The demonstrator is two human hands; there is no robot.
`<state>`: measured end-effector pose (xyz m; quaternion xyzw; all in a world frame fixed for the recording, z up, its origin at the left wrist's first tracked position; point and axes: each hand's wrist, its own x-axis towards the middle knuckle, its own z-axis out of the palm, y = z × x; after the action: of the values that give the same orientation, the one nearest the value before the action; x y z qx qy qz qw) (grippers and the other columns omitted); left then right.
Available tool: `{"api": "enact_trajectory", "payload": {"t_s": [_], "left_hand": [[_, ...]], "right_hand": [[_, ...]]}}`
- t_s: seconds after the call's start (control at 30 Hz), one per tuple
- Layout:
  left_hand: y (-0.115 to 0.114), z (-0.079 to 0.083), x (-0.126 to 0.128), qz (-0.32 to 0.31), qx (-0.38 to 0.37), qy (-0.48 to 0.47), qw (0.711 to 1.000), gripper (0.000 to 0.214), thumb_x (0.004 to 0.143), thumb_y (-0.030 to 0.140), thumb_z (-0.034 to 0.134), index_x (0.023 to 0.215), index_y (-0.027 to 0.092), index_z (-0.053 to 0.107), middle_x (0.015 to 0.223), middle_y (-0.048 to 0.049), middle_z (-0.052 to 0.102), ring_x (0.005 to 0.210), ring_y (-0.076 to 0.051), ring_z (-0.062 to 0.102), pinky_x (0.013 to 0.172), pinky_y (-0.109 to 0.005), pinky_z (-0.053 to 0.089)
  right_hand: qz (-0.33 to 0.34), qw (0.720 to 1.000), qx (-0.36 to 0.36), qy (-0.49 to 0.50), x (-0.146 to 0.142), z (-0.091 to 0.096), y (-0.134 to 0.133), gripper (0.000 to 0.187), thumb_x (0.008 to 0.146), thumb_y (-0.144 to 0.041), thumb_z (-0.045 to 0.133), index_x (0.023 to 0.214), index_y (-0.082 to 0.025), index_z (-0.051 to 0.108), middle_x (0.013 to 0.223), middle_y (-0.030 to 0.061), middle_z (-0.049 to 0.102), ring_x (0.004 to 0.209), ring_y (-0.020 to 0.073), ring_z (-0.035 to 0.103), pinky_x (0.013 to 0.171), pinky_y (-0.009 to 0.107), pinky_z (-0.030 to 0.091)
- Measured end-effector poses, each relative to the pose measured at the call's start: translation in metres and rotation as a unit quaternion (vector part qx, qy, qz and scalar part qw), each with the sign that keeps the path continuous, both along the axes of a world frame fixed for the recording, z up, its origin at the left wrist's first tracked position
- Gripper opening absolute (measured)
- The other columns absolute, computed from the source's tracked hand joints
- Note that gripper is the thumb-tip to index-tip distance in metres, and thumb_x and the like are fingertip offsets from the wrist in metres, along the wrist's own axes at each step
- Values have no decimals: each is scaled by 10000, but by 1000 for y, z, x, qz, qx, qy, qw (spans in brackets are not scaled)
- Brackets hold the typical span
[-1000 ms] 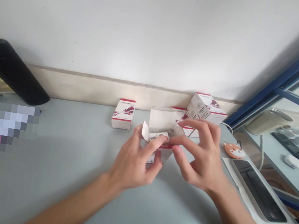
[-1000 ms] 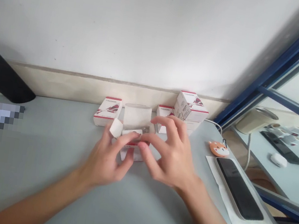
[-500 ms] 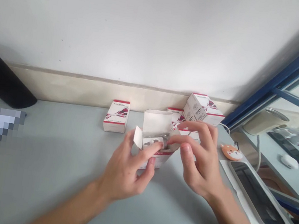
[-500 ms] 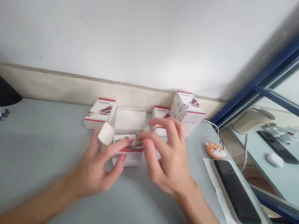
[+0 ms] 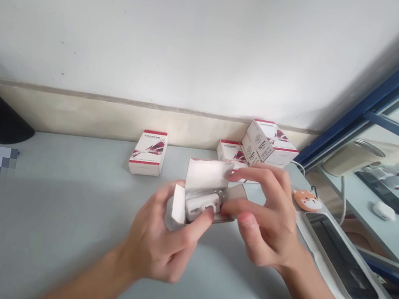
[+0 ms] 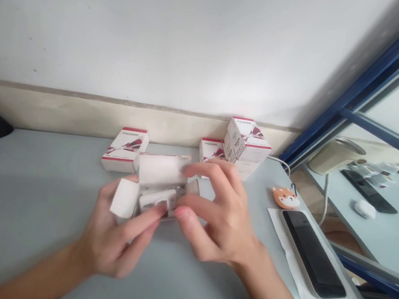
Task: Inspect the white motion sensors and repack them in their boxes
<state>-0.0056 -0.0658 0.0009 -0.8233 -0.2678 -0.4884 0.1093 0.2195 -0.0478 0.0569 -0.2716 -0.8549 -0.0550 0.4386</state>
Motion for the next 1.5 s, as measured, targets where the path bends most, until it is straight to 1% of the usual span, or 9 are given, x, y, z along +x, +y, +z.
{"api": "enact_trajectory", "payload": {"t_s": [0.27, 0.57, 0.9, 1.0, 1.1, 1.2, 1.37, 1.43, 1.5], "left_hand": [[2, -2, -1, 2, -35, -8, 999, 469, 805, -16, 549, 1224, 187, 609, 1275, -171, 527, 1177, -311, 519, 824, -432, 570], [4, -5, -2, -3, -49, -17, 999, 560, 821, -41, 569, 1329, 195, 559, 1326, -160, 526, 1202, -312, 516, 876, -437, 533], [5, -3, 1, -21, -74, -77, 994, 511, 849, -16, 571, 1328, 145, 490, 1163, -120, 542, 1129, -278, 535, 889, -411, 519], [4, -1, 1, -2, -91, -82, 992, 479, 885, -7, 563, 1337, 146, 522, 1250, -140, 538, 1156, -260, 543, 910, -384, 529], [4, -3, 0, 17, -117, -94, 989, 488, 918, 16, 569, 1385, 154, 533, 1290, -148, 546, 1183, -251, 565, 951, -378, 538], [6, -12, 1, -1, -114, -123, 986, 638, 907, 34, 614, 1506, 176, 444, 1286, -142, 577, 1211, -266, 590, 1017, -425, 537], [4, -24, 1, -9, -179, -201, 963, 855, 905, 96, 686, 1631, 205, 248, 1426, -188, 577, 1278, -304, 633, 1054, -473, 560], [3, -21, 0, -1, -176, -173, 969, 799, 927, 110, 673, 1625, 226, 300, 1449, -175, 572, 1322, -305, 610, 1079, -469, 552], [2, -15, -1, 8, -161, -118, 980, 653, 962, 93, 612, 1567, 261, 435, 1481, -150, 535, 1345, -288, 586, 1092, -450, 547]], "right_hand": [[16, 997, -71, 11, -5, 0, -1, 293, 990, -109, 486, 765, -191, 656, 1129, 94, 639, 1031, 247, 539, 882, 446, 460], [17, 997, -69, 14, -4, -10, 4, 231, 1014, -121, 446, 911, -176, 645, 1075, 101, 642, 950, 229, 590, 823, 419, 455], [3, 996, -86, 7, -7, -10, 4, 261, 1029, -176, 477, 1072, -227, 730, 1135, 96, 647, 990, 243, 613, 888, 469, 504], [-19, 995, -84, 49, -11, -14, 6, 272, 1020, -174, 522, 1238, -243, 669, 1203, 111, 606, 1050, 247, 619, 911, 467, 532], [-20, 974, -160, 158, -14, -19, 6, 275, 1041, -231, 543, 1314, -249, 562, 1221, 112, 602, 1078, 234, 629, 907, 427, 562], [25, 948, -248, 197, -15, -19, 5, 189, 1094, -279, 454, 1218, -252, 595, 1128, 77, 636, 1035, 203, 642, 905, 389, 566], [-9, 965, -214, 149, -17, -18, 3, 204, 1053, -284, 555, 969, -229, 733, 1283, 114, 588, 1212, 260, 613, 976, 429, 553], [-13, 956, -232, 178, -21, -20, 3, 140, 1036, -293, 599, 1080, -252, 725, 1355, 114, 592, 1235, 267, 625, 991, 443, 563], [18, 936, -275, 217, -24, -23, 2, 348, 1033, -297, 613, 1380, -301, 582, 1358, 111, 634, 1201, 251, 661, 984, 447, 584]]}}
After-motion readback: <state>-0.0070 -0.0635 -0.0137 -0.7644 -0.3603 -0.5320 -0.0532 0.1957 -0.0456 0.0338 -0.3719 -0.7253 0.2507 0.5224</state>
